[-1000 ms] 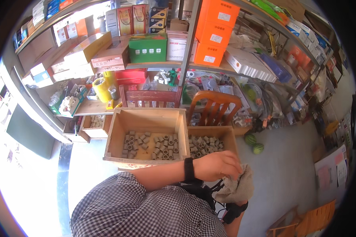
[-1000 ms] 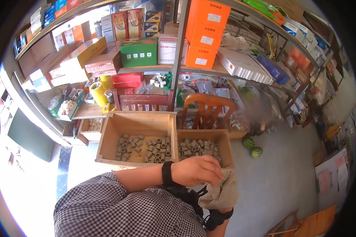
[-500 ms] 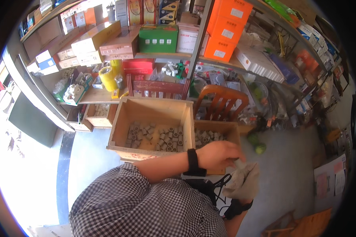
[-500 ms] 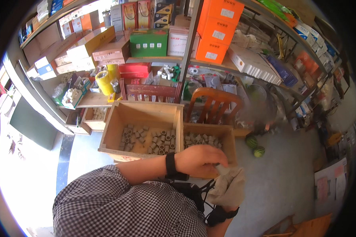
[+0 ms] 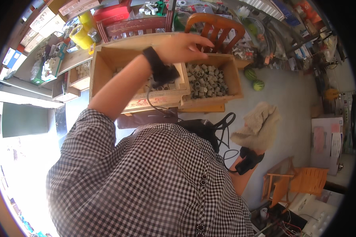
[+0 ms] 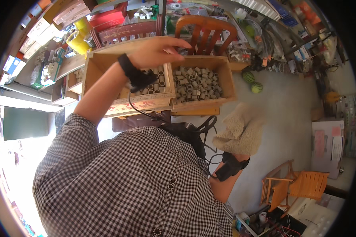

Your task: The person repeatedly picks small cylindrical metal parts from a wooden crate, wipes each with a cloth, and returns them to the crate. The process is repeated continuously throughout the clip.

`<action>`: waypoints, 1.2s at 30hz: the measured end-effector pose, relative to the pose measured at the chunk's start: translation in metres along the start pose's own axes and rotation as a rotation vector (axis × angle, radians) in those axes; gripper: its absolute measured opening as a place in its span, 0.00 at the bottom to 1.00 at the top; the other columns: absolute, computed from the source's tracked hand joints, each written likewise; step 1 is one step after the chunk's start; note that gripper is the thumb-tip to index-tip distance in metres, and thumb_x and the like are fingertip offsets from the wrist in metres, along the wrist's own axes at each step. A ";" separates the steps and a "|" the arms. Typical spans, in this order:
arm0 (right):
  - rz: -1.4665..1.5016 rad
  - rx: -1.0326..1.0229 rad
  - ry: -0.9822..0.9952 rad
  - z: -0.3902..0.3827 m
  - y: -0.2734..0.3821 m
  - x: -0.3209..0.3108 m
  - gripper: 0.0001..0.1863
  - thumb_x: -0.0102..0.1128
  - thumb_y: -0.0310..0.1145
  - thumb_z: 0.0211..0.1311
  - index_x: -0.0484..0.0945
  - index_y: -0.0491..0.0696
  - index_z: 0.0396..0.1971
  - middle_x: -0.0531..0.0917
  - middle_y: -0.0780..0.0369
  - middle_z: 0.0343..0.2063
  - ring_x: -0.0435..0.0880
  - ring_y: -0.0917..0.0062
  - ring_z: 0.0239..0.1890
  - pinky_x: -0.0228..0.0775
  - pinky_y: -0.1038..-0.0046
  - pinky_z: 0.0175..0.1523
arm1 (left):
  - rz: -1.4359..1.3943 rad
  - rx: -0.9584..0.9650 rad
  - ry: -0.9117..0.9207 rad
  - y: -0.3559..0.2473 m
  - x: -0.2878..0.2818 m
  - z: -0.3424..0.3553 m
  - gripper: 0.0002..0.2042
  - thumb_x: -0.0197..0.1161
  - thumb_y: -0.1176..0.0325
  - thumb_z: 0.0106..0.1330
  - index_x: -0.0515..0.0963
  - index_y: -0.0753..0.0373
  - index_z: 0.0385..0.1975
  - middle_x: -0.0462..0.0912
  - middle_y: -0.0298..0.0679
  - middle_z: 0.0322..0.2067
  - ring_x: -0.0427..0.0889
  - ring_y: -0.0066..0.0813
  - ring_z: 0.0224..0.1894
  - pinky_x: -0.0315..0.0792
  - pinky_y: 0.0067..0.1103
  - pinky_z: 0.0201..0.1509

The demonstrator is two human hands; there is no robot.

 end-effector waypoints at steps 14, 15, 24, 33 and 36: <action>0.198 0.292 -0.010 -0.007 -0.026 0.014 0.43 0.73 0.32 0.14 0.70 0.44 0.44 0.76 0.66 0.31 0.72 0.81 0.32 0.71 0.76 0.40 | 0.212 -0.691 0.430 0.292 0.014 -0.087 0.16 0.63 0.62 0.61 0.83 0.56 0.48 0.87 0.40 0.42 0.84 0.30 0.45 0.76 0.26 0.49; 0.198 0.340 0.022 -0.008 -0.027 0.017 0.42 0.72 0.32 0.14 0.69 0.44 0.44 0.76 0.67 0.31 0.71 0.81 0.32 0.71 0.76 0.40 | 0.235 -0.765 0.517 0.306 0.021 -0.096 0.16 0.63 0.61 0.60 0.84 0.56 0.47 0.87 0.40 0.43 0.84 0.32 0.45 0.76 0.26 0.48; -0.002 0.287 -0.093 -0.009 -0.004 0.019 0.38 0.71 0.31 0.14 0.67 0.47 0.39 0.72 0.68 0.29 0.68 0.81 0.31 0.68 0.78 0.40 | 0.460 -0.753 0.735 0.330 0.075 -0.143 0.21 0.64 0.53 0.58 0.84 0.53 0.50 0.85 0.44 0.49 0.83 0.42 0.53 0.75 0.34 0.57; -0.133 0.171 -0.115 -0.008 0.013 0.016 0.33 0.69 0.31 0.18 0.67 0.48 0.35 0.70 0.68 0.27 0.67 0.81 0.30 0.66 0.78 0.39 | 0.525 -0.683 0.955 0.329 0.107 -0.170 0.25 0.67 0.54 0.58 0.81 0.53 0.56 0.84 0.42 0.52 0.83 0.37 0.52 0.75 0.30 0.57; 0.068 0.220 -0.143 -0.008 0.009 0.015 0.27 0.69 0.31 0.32 0.70 0.44 0.39 0.74 0.66 0.27 0.72 0.78 0.27 0.71 0.76 0.36 | 0.459 -0.711 0.944 0.333 0.106 -0.175 0.22 0.67 0.54 0.55 0.84 0.55 0.49 0.86 0.42 0.47 0.85 0.39 0.49 0.76 0.31 0.55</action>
Point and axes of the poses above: each hand's wrist, its own z-axis towards the middle knuckle, its own x-axis out of the palm, y = z × x, the point moved 5 cm from there along z, towards the middle knuckle
